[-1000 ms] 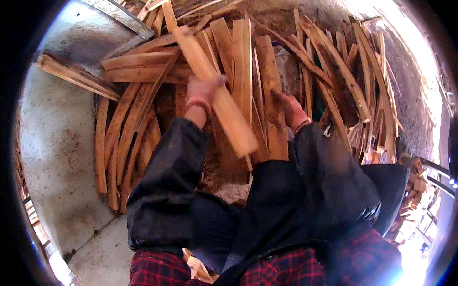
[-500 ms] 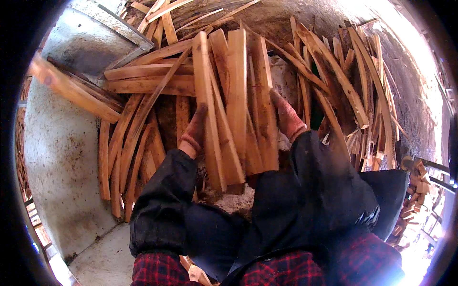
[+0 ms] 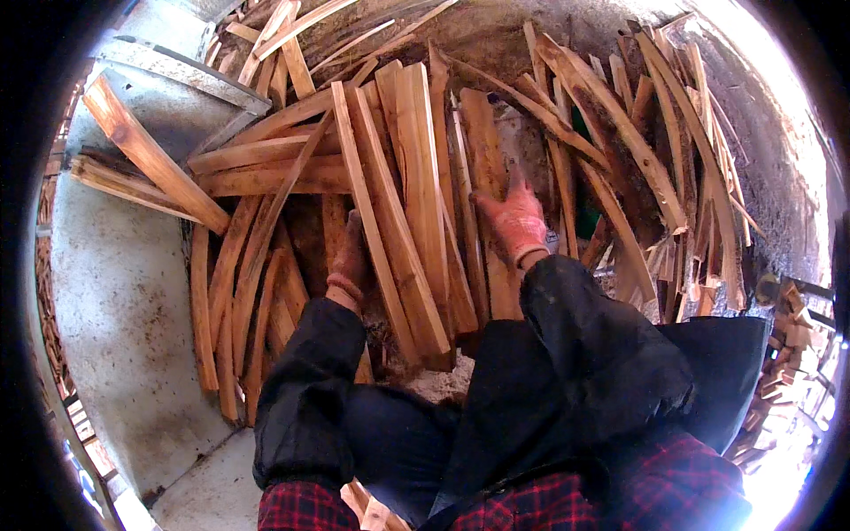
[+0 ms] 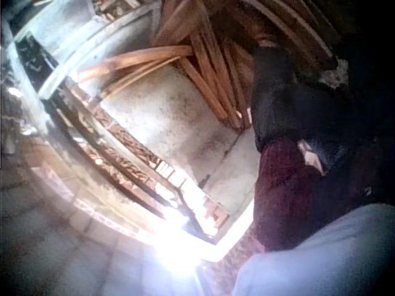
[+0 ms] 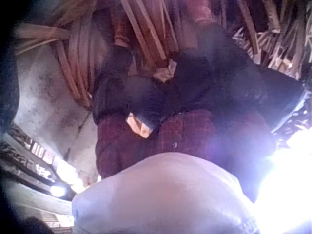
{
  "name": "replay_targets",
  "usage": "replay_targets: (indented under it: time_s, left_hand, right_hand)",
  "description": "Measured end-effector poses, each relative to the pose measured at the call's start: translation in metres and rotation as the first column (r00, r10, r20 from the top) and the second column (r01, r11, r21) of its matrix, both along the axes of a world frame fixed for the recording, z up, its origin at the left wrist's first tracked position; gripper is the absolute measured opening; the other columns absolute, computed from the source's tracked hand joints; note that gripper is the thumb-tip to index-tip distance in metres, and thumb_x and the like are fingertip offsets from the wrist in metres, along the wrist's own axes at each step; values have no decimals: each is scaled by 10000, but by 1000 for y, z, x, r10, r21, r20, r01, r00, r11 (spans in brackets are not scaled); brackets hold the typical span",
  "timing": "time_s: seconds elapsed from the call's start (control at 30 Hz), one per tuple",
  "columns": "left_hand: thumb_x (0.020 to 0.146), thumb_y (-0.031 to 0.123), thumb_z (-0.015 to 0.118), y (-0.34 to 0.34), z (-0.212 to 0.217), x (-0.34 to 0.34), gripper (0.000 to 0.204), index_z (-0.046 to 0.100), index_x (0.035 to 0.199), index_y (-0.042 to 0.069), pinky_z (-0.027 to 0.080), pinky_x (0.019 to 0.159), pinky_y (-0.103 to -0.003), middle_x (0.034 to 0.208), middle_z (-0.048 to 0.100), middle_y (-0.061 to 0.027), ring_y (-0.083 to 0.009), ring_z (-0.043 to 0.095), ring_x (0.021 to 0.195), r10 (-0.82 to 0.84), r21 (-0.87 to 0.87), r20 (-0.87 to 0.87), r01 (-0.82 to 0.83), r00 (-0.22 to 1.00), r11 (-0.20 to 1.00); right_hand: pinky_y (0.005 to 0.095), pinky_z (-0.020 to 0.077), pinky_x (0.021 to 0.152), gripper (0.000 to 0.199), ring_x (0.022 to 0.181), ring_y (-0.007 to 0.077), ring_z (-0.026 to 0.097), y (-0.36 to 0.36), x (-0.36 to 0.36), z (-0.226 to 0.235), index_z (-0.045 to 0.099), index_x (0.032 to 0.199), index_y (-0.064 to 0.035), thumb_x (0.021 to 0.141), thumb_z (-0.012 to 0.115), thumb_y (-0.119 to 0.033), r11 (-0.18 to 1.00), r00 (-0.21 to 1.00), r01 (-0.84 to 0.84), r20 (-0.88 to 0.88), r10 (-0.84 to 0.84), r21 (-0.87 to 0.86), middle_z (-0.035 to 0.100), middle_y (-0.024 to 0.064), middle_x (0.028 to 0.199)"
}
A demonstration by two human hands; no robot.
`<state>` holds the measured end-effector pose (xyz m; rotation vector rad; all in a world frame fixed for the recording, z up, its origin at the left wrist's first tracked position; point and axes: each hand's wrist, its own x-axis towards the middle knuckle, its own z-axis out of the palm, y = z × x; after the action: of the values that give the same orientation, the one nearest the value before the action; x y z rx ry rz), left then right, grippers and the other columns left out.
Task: The person sits on the floor and repeatedly picks up thin wooden planks from a large pile. They gather the planks into bundles and place them onto a nearby stack. The person continues this process of gathering and stacking wood throughout the clip.
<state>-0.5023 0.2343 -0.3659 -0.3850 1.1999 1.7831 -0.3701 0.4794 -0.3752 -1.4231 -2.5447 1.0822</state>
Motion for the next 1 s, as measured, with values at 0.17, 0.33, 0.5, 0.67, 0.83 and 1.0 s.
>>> replay_targets:
  time_s: [0.17,0.33,0.5,0.67,0.83,1.0]
  left_hand:
    - [860,678,518,25,29,26,790,443,1439,144,418,1055,-377,1389,522,-70,-254,504,1239,-38,-182,-84,22,996,983]
    - [779,781,552,17,3,17,937,455,1429,114,417,1044,-405,1403,512,-96,-293,508,1224,-60,-123,-22,56,998,991]
    - [780,788,543,19,14,23,932,462,1422,118,447,1014,-414,1391,523,-95,-298,525,1202,-75,-156,-72,63,995,986]
    - [763,808,536,25,14,25,945,474,1414,126,450,1008,-422,1367,542,-95,-303,535,1185,-41,-125,-12,40,999,991]
    - [745,833,523,22,33,31,965,476,1412,137,445,1015,-420,1365,541,-103,-302,533,1180,-73,-164,-104,56,992,985]
    - [727,842,534,33,25,30,993,467,1416,130,442,1016,-414,1369,536,-114,-302,528,1187,-64,-164,-100,47,993,985]
  right_hand:
    - [450,464,954,727,1168,357,543,13,-58,4,486,1290,-10,816,629,-542,968,967,-251,56,249,16,564,207,1252]
    - [455,442,991,631,1229,381,508,16,-79,7,497,1309,-45,836,633,-439,951,958,-279,102,267,131,495,211,1363]
    - [417,409,1055,738,1306,385,441,29,-86,11,401,1382,12,808,673,-364,899,894,-434,145,424,49,352,255,1475]
    - [395,370,1101,759,1373,372,357,30,-79,21,363,1409,39,797,660,-298,790,804,-594,151,576,149,285,268,1515]
    - [415,372,1098,666,1349,389,379,3,-95,29,398,1366,37,786,618,-206,882,890,-457,51,454,115,370,245,1459]
    - [446,466,977,513,1205,370,501,1,-94,-5,478,1256,-13,814,634,-221,935,962,-271,40,269,230,503,224,1276]
